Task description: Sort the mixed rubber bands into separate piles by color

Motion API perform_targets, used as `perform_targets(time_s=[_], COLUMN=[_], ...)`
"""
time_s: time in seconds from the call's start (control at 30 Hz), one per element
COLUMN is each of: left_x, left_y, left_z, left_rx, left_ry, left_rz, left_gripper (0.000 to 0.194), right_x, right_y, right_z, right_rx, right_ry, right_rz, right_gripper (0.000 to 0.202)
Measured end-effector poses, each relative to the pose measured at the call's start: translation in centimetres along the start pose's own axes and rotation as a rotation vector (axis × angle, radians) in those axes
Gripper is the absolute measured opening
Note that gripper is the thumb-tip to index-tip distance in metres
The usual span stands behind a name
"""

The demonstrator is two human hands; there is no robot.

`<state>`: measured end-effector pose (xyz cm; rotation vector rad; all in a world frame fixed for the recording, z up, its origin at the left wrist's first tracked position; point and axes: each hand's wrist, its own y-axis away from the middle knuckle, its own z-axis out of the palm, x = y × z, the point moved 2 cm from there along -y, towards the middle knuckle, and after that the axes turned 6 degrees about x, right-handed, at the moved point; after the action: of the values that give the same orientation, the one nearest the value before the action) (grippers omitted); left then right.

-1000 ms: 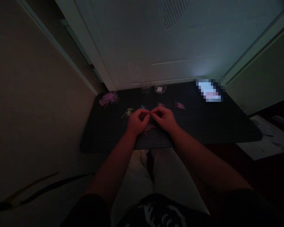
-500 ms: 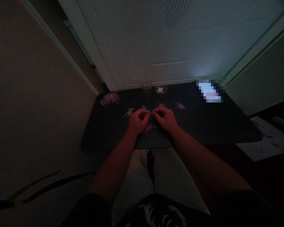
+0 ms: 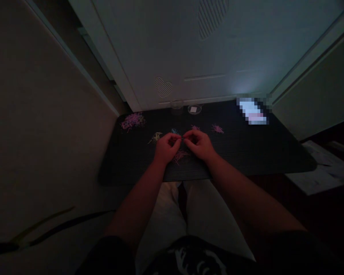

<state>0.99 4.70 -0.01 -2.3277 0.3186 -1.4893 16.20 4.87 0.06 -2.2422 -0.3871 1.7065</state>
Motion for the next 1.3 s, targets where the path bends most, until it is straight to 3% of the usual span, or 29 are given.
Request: perform_targets(time_s=[1.07,1.3], left_x=[0.46,0.89], left_y=[0.05,0.28], left_z=[-0.25,-0.25], left_rx=[-0.004,-0.124], left_ry=[0.001,0.012], left_rz=[0.014,0.031], left_gripper=[0.009,0.009], right_x=[0.10,-0.15], right_y=[-0.09,-0.12], right_z=[0.22,-0.02], right_rx=[0.031,0.058], right_ry=[0.040,0.135], right_rz=[0.020,0.019], right_gripper=[0.007,0.007])
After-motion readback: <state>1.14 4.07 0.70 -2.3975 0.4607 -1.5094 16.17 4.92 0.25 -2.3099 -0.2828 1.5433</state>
